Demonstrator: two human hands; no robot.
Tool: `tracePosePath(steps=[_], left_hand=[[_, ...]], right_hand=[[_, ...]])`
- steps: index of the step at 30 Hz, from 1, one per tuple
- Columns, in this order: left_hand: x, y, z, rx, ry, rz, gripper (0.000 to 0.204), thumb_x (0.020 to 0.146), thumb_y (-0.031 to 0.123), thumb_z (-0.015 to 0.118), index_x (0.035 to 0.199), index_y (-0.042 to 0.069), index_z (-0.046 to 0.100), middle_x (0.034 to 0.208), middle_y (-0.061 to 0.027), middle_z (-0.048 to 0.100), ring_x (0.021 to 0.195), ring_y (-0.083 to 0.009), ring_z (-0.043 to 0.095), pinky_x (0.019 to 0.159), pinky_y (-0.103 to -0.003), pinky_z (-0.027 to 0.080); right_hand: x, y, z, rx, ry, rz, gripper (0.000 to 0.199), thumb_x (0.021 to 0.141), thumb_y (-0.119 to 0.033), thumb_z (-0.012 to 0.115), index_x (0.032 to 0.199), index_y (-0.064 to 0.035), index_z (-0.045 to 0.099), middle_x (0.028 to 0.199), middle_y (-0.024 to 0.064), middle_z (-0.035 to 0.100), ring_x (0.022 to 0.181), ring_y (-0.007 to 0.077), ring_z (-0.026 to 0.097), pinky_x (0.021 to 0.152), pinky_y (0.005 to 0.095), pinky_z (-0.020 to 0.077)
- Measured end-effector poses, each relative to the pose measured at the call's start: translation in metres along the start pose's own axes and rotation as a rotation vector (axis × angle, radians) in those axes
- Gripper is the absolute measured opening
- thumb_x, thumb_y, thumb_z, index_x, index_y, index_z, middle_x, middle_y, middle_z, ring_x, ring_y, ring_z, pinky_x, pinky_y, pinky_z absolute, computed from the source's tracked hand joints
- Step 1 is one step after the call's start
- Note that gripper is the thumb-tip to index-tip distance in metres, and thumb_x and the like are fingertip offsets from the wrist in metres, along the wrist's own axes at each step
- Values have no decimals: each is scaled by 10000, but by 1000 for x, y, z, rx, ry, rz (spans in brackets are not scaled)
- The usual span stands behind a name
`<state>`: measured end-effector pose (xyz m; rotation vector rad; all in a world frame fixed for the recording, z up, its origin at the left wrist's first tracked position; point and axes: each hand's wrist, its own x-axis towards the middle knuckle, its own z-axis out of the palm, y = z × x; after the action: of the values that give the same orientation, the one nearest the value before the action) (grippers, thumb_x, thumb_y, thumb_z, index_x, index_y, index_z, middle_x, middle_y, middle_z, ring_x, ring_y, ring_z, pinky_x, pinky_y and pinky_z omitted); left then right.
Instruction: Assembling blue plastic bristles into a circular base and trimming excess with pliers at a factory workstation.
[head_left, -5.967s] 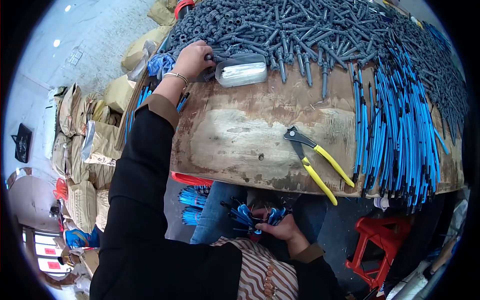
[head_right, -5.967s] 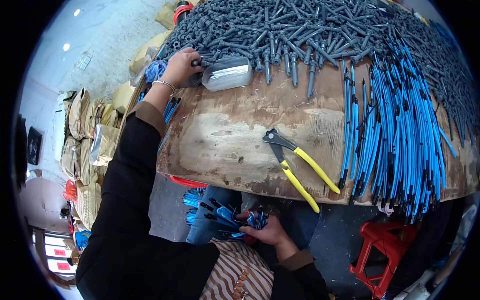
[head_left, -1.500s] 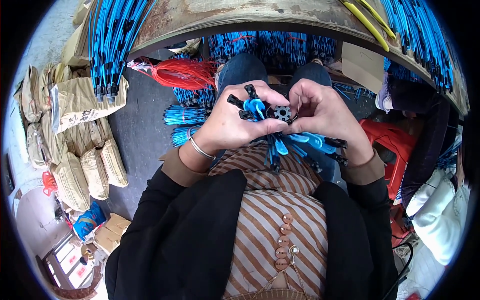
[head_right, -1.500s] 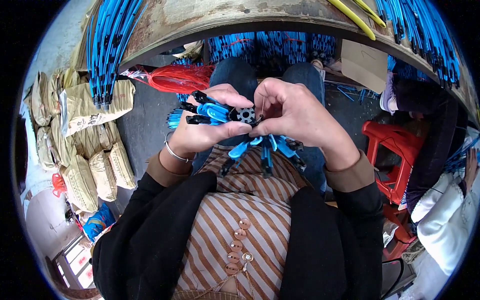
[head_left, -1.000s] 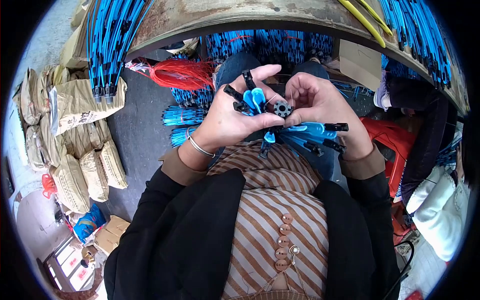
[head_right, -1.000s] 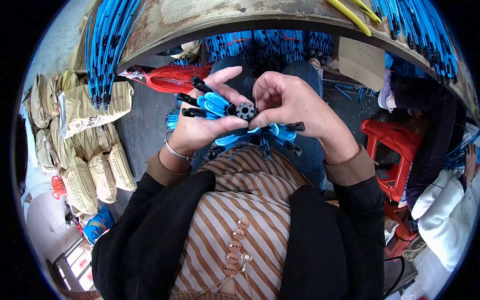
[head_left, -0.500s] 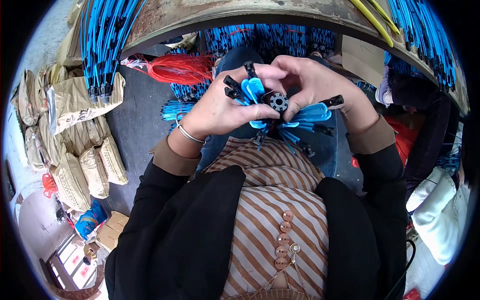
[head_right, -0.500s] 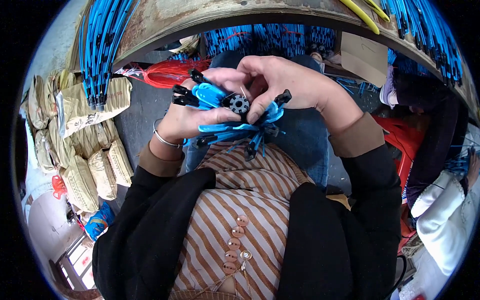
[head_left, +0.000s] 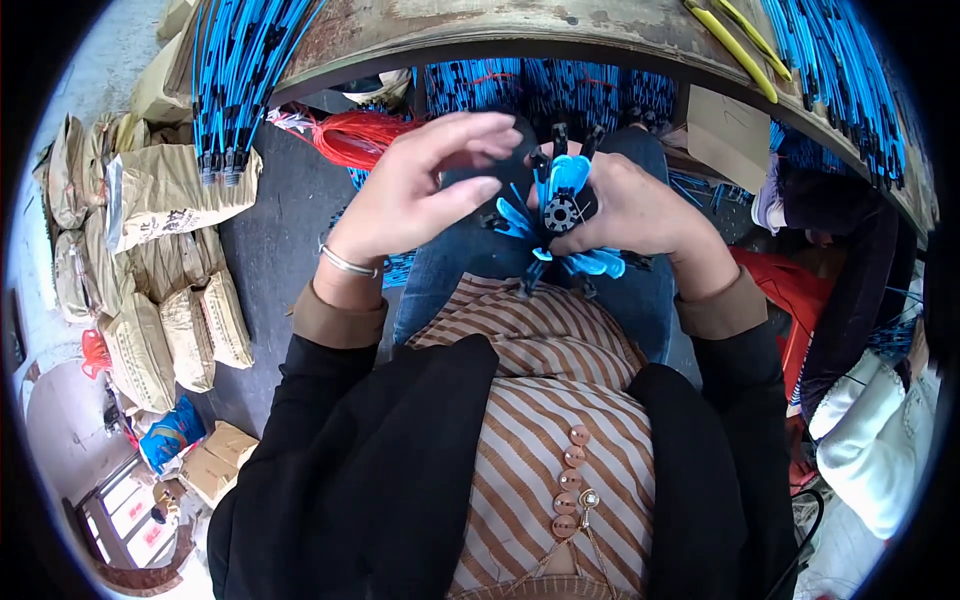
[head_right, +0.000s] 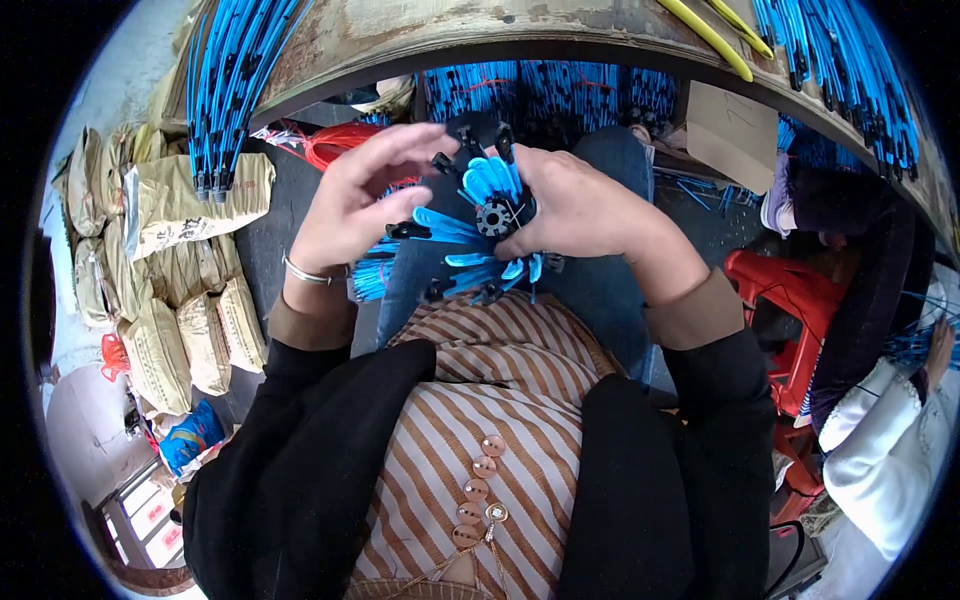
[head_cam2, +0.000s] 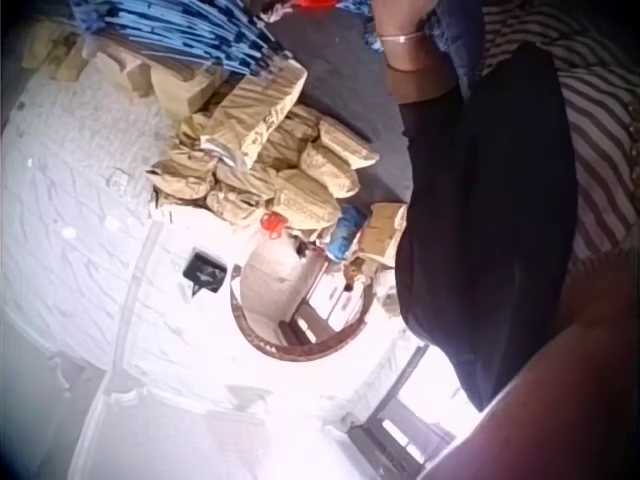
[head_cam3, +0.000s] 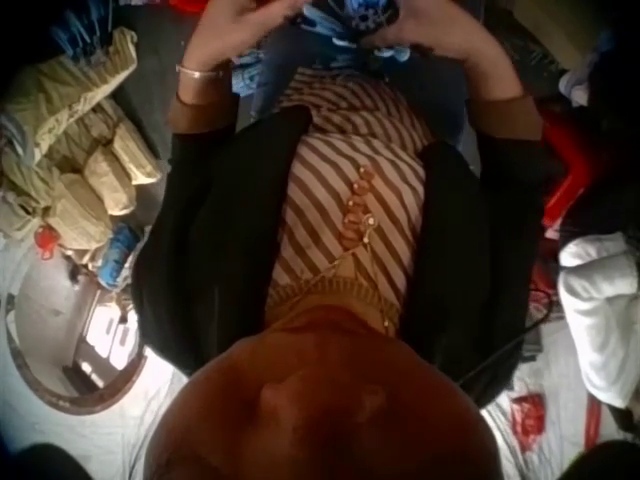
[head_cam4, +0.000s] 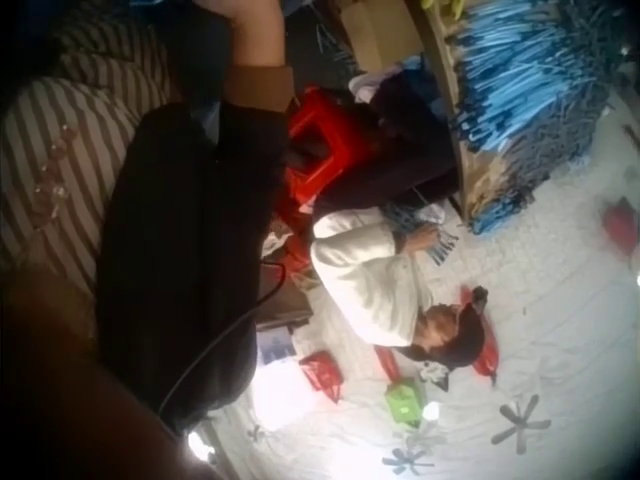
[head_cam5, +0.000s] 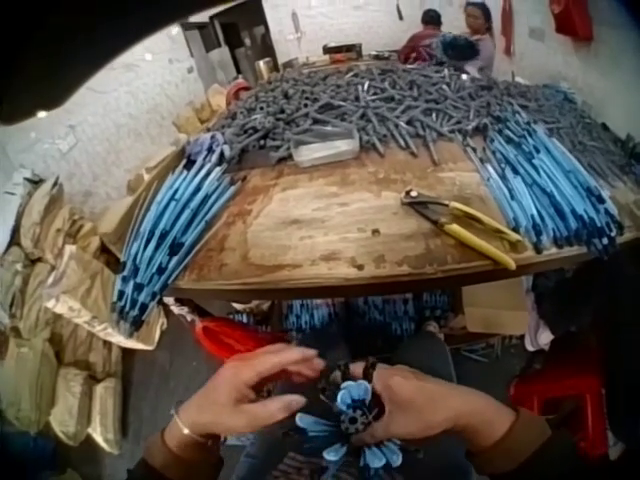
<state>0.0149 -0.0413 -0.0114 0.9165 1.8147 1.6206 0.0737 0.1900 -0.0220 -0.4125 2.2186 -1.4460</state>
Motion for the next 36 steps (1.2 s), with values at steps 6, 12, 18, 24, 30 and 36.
tracePosePath(steps=[6,12,18,24,30,36], left_hand=[[-14,-6,26,299,-2,68,513,715,-26,606,1217,-14,505,1143,-137,540,973,-261,535,873,-350,429],[-15,-2,18,237,-46,137,475,694,7,683,1146,-14,538,1054,-115,585,912,-243,548,822,-341,436],[-6,-14,40,448,215,95,482,619,104,797,1042,12,586,981,-80,611,874,-217,552,795,-316,434],[-3,-24,39,342,295,21,485,572,150,840,982,26,613,951,-68,622,843,-195,560,783,-297,436],[-3,-20,44,216,311,-61,408,588,140,834,917,33,619,932,-66,634,816,-182,567,763,-277,445],[1,-25,41,168,289,-23,362,583,123,843,831,35,595,921,-65,644,794,-182,572,740,-269,458]], right_hand=[[0,-3,15,42,156,7,675,565,-39,768,1193,13,529,992,126,654,845,224,606,792,311,478],[0,-1,13,81,152,70,741,560,-19,763,1245,33,488,1046,145,644,890,228,605,806,314,477],[7,7,25,-25,280,-68,708,563,-44,780,1199,34,479,1048,171,624,887,254,598,803,335,473],[-3,-5,32,-225,572,-109,486,610,-98,781,1009,36,537,902,190,600,764,261,575,705,365,465],[-13,-12,28,-212,468,157,388,644,-87,761,973,31,591,785,143,605,656,216,568,612,327,460],[-12,-7,23,-39,422,-51,247,670,-40,726,891,28,639,685,96,593,564,189,541,548,301,445]])
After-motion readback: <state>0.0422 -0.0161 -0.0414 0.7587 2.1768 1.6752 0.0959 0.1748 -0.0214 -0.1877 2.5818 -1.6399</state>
